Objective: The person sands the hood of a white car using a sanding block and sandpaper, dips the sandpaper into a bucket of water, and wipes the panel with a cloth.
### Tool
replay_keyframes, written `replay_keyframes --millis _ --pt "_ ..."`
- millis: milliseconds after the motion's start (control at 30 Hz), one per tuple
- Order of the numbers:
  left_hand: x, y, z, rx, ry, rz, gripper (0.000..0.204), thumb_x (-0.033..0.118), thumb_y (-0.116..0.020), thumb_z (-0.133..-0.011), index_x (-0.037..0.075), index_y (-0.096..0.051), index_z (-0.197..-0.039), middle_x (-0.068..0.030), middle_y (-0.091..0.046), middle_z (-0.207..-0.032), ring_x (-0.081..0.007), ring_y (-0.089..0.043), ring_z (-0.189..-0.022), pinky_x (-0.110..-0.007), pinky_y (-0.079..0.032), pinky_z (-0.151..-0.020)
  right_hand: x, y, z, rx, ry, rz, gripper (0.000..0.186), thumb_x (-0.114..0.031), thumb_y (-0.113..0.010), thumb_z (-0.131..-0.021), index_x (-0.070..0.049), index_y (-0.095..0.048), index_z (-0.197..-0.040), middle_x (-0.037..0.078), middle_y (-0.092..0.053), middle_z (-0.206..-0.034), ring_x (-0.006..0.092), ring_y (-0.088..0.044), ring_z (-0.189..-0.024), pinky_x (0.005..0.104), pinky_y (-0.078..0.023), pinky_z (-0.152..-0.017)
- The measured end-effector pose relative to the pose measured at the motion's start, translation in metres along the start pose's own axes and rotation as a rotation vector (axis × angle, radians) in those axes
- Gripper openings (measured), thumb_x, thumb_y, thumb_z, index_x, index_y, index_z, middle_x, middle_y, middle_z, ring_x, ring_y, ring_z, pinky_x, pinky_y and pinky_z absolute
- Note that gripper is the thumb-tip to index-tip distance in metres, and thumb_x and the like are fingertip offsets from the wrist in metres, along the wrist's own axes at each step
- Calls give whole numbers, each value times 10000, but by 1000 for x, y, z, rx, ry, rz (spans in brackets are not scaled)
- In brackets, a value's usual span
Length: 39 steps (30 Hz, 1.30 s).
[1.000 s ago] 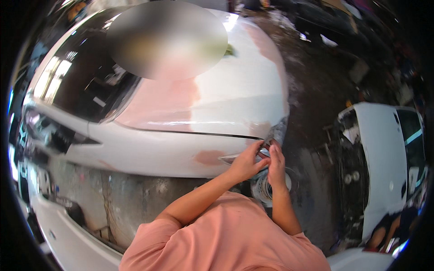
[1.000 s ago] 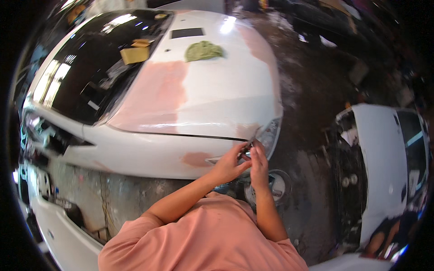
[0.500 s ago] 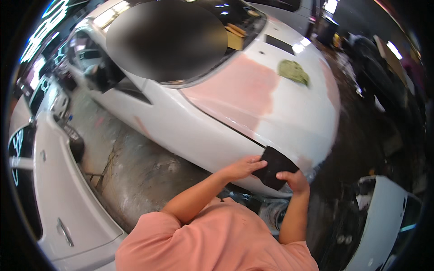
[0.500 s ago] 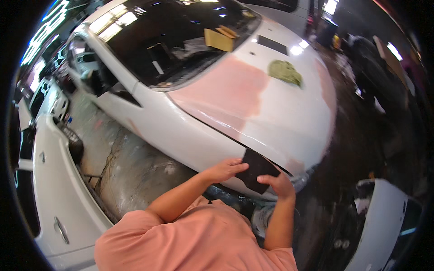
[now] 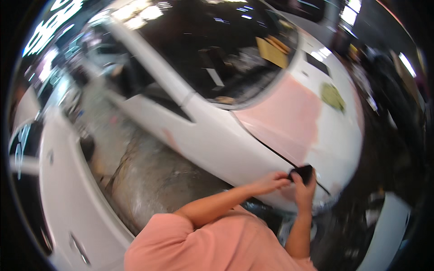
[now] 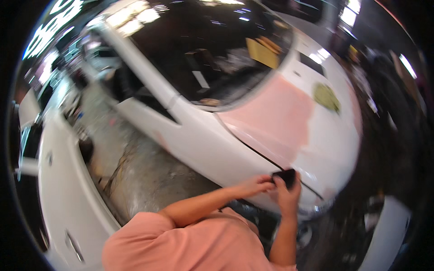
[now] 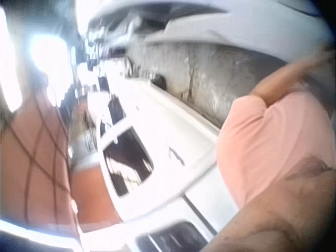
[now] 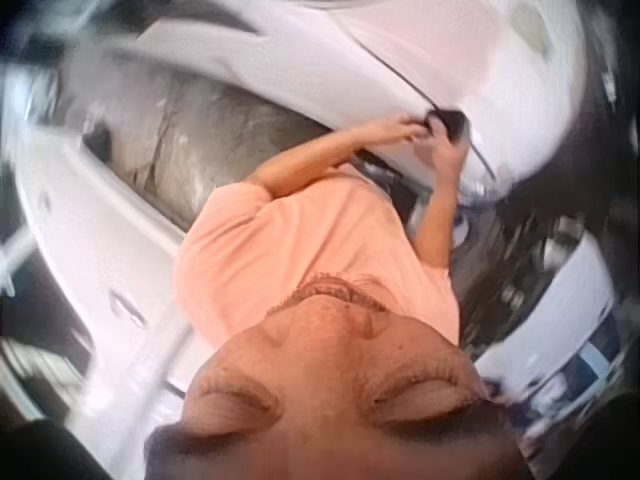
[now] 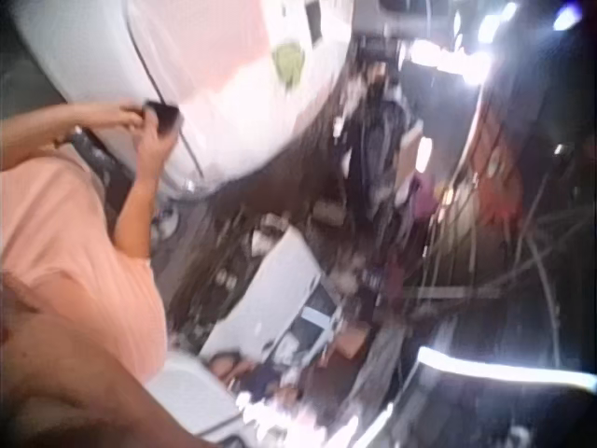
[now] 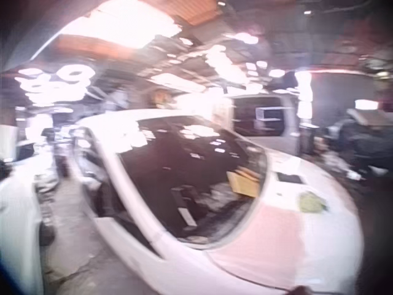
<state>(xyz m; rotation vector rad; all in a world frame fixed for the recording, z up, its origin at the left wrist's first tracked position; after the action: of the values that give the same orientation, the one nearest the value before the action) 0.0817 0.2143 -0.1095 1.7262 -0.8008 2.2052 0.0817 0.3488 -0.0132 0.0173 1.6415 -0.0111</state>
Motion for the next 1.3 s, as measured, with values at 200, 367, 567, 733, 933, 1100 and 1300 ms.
replay_keyframes --millis 200,367,567,733,933,1100,1300 --pt "53 81 58 393 -178 -425 270 239 -658 -1070 52 -713 -1258 -57 -737 -1197 -173 -667 -1070 -344 -537 -975 -22 20 -15 207 598 990 354 -275 -822 -913 -53 -617 -1097 115 -648 -953 356 -645 -916 477 -475 -839" --pt "154 210 126 950 -566 -864 201 82 -659 -1053 46 -702 -1245 -78 -727 -1234 -153 -657 -1032 -288 -516 -841 15 60 -23 200 554 1129 393 -385 -789 -922 -71 -633 -1100 92 -648 -954 323 -643 -916 464 -458 -814" --pt "258 292 161 1252 -713 -1607 348 236 -676 -1054 70 -673 -1360 -127 -596 -1481 -331 -487 -1403 -449 -370 -1175 25 23 -45 73 710 1129 443 -435 -787 -906 -78 -634 -1118 80 -628 -996 287 -629 -945 449 -457 -839" --pt "253 317 145 1312 -753 -1799 428 348 -626 -1077 90 -637 -1418 -108 -545 -1546 -327 -415 -1477 -466 -293 -1224 41 11 -57 65 760 1122 410 -397 -793 -899 -95 -616 -1114 78 -599 -1029 278 -613 -961 447 -454 -886" --pt "249 324 140 1292 -692 -1826 463 370 -603 -1080 99 -610 -1455 -114 -517 -1578 -338 -384 -1520 -483 -280 -1242 38 -16 -56 48 870 1076 273 -170 -714 -871 -112 -597 -1111 68 -594 -1024 264 -609 -972 455 -465 -910" --pt "247 329 145 1296 -633 -1860 465 373 -586 -1088 94 -607 -1460 -118 -532 -1566 -327 -397 -1514 -477 -287 -1242 47 7 -56 35 855 1131 279 -151 -694 -852 -117 -592 -1109 50 -599 -1007 269 -611 -981 456 -469 -896" --pt "247 325 141 1280 -634 -1826 433 324 -599 -1073 93 -617 -1439 -113 -538 -1563 -340 -437 -1486 -477 -320 -1233 72 87 -47 86 795 1176 405 -433 -766 -919 -116 -591 -1099 57 -595 -995 273 -603 -927 460 -463 -838"
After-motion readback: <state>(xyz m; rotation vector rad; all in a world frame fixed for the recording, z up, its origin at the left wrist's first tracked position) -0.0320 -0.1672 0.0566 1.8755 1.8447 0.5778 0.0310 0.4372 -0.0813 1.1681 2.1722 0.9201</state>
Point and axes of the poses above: each hand's wrist, its own z-axis away from the middle knuckle, its own y-axis out of the back of the hand, x = y × z, the point moved 6 cm from there along -z, towards the middle knuckle
